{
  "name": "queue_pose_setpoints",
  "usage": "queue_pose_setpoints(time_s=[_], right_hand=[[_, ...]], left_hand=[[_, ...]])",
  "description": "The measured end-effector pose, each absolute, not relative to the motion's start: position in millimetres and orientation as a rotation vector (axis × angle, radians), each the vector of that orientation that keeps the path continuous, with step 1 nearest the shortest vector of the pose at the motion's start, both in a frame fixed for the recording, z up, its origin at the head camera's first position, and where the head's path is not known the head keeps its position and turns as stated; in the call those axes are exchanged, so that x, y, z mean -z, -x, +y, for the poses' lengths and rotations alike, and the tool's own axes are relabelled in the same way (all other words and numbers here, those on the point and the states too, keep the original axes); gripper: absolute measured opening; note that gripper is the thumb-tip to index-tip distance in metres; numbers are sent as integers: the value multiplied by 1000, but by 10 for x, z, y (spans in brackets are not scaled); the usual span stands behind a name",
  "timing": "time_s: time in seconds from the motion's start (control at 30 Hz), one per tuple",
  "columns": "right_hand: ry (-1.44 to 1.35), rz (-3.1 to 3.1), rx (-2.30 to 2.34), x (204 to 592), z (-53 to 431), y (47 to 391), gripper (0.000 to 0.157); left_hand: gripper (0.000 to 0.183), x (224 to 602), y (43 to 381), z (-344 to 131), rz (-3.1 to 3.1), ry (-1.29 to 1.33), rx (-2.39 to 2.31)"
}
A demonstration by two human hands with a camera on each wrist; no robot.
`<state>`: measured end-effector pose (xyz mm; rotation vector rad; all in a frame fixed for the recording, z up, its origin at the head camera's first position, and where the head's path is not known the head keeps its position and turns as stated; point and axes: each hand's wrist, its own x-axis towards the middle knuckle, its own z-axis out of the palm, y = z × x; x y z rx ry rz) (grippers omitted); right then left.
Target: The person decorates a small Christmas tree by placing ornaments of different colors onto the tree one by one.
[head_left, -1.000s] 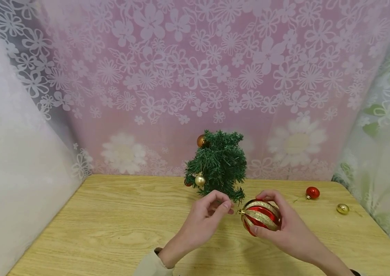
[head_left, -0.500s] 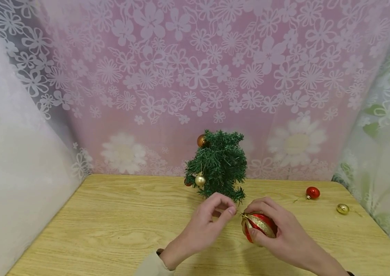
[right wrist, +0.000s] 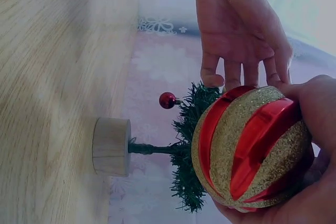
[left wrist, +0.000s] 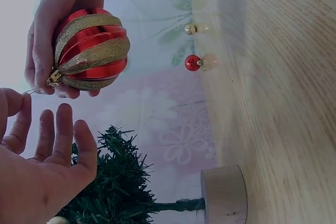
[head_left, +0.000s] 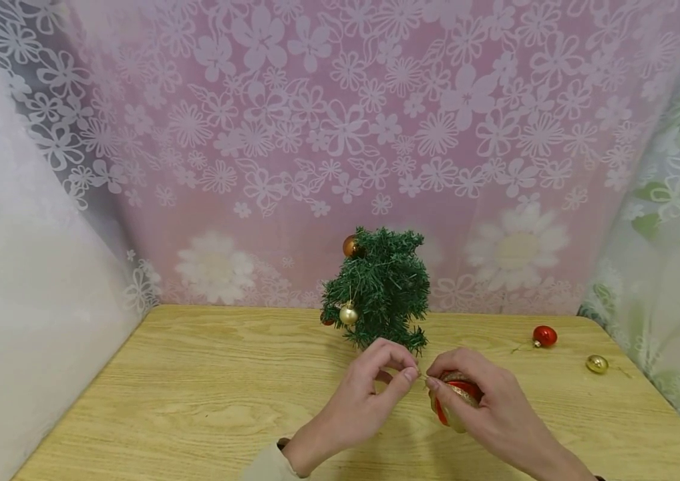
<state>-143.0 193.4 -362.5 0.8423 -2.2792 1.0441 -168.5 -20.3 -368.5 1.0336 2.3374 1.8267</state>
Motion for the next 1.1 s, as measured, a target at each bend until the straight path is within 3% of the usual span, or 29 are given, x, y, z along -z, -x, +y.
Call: queue_pose_setpoints(time_s=[0.23,0.47,0.9,1.1], right_hand=[[-824,-2289,-999,3630,1925,1417,41],[-845,-2307,-1008,3622,1908,1407,36],[-833,-2304,-945,3670,1894,1436,31],[-756,-2299,-812,3687,1885,1448,32]], left_hand=[[18,3718,1687,-207,2363,-1096,-1797],[4,3734,1678,-213,2567,-1239,-1637],[3,3728,1687,-174,2572,-984,-1602],[1,3739,1678,-168,2743,-1034,-1509]])
